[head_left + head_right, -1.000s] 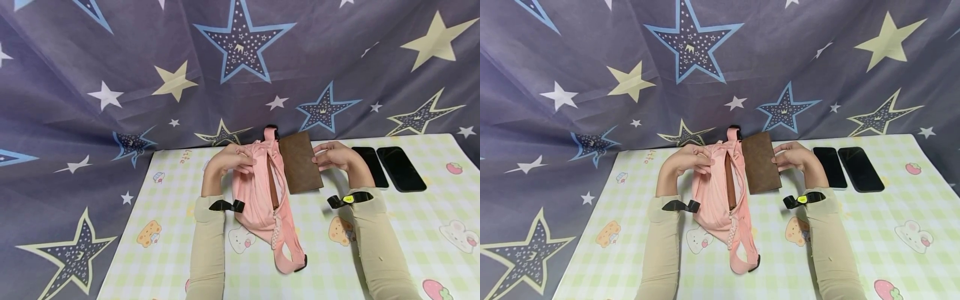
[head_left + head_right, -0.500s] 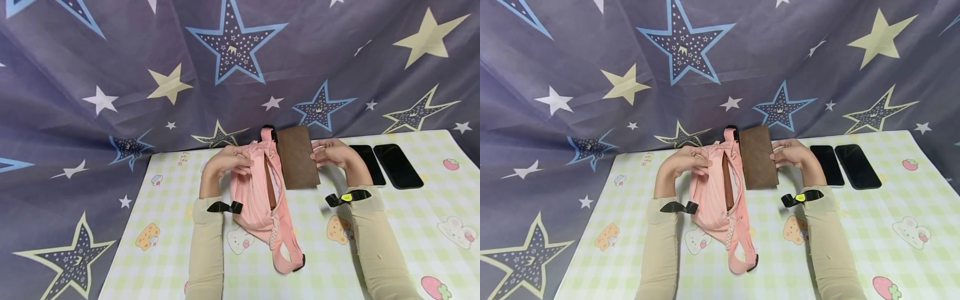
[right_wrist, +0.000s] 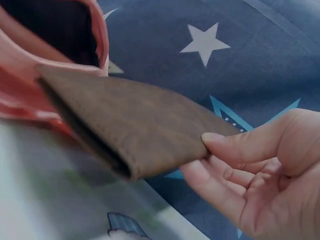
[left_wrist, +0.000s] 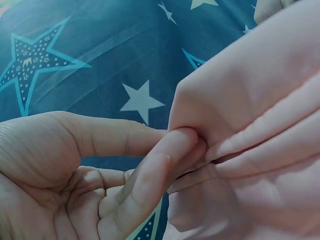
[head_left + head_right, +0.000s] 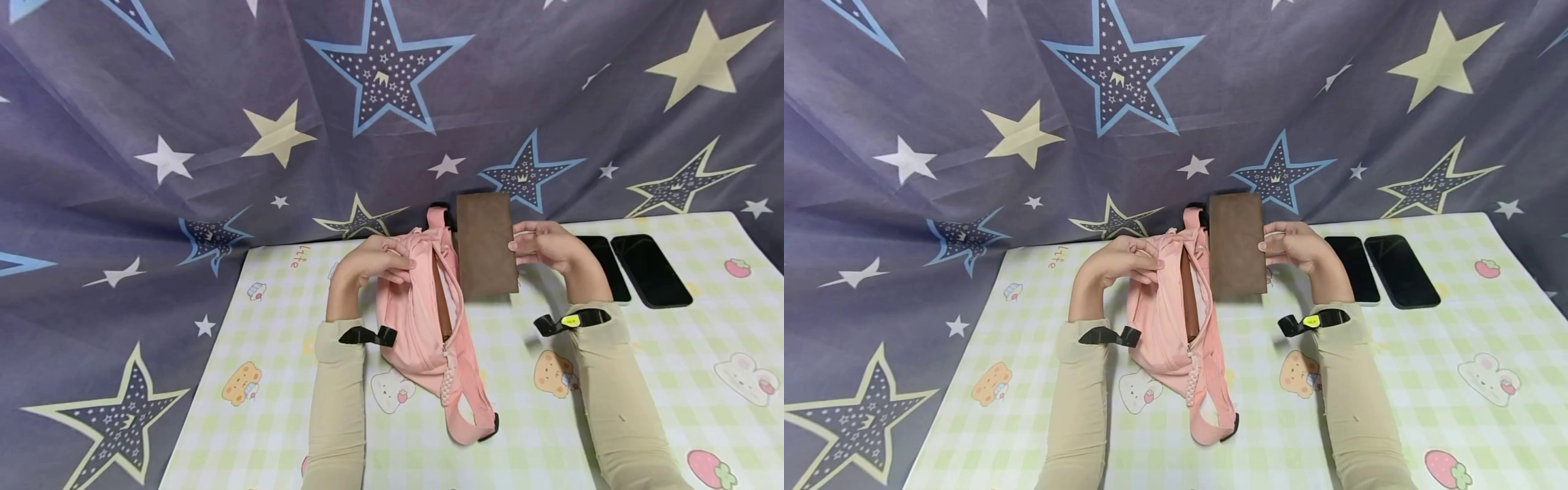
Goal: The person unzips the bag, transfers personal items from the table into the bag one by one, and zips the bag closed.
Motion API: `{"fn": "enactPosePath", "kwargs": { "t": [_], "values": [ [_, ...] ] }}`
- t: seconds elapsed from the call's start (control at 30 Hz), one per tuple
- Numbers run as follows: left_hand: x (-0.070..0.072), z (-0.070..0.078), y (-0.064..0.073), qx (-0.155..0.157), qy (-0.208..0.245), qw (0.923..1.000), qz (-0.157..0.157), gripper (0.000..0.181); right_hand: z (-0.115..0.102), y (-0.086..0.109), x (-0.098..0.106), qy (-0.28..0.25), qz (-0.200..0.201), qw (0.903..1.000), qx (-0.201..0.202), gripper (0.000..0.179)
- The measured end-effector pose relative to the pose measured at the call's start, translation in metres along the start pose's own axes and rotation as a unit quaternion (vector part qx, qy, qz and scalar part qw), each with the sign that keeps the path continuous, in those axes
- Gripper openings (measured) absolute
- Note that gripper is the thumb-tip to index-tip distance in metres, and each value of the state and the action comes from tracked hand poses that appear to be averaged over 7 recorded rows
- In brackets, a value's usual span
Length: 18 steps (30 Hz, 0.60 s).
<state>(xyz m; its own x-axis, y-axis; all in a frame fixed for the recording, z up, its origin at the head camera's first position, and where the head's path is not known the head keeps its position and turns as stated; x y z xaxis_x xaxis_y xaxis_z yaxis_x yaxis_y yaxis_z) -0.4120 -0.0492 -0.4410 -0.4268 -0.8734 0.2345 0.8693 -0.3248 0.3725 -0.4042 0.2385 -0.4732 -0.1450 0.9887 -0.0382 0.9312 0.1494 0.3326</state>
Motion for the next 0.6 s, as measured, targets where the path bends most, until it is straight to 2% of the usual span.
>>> {"fn": "enactPosePath", "kwargs": {
  "t": [0.13,0.33,0.47,0.6],
  "values": [
    [0.000,0.000,0.000,-0.003,0.001,1.0000,-0.001,0.016,-0.007,0.003,-0.004,-0.085,-0.025,0.9961,0.004,0.024],
    [0.001,0.001,0.001,-0.008,0.004,1.0000,0.001,0.015,-0.018,0.010,-0.011,-0.187,-0.090,0.9777,0.031,0.036],
    [0.003,0.001,0.001,-0.007,0.005,1.0000,0.001,0.016,-0.022,0.013,-0.014,-0.207,-0.111,0.9711,0.040,0.037],
    [0.005,-0.001,0.001,-0.007,0.000,1.0000,0.001,0.017,-0.021,0.014,-0.017,-0.190,-0.121,0.9734,0.041,0.039]
  ]
}}
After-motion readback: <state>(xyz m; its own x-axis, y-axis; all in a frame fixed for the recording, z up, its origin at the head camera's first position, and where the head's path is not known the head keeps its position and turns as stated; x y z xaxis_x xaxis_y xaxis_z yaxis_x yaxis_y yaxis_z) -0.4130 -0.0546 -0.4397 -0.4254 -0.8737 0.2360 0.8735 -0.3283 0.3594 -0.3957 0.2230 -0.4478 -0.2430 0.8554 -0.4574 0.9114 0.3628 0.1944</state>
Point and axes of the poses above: each hand's wrist, its own y-axis away from the middle knuckle, its own x-axis out of the back of the hand, z = x × y, the point moved 9 cm from there along -y, towards the middle knuckle, and after that the axes turned 8 degrees about z, right-handed, at the moved point
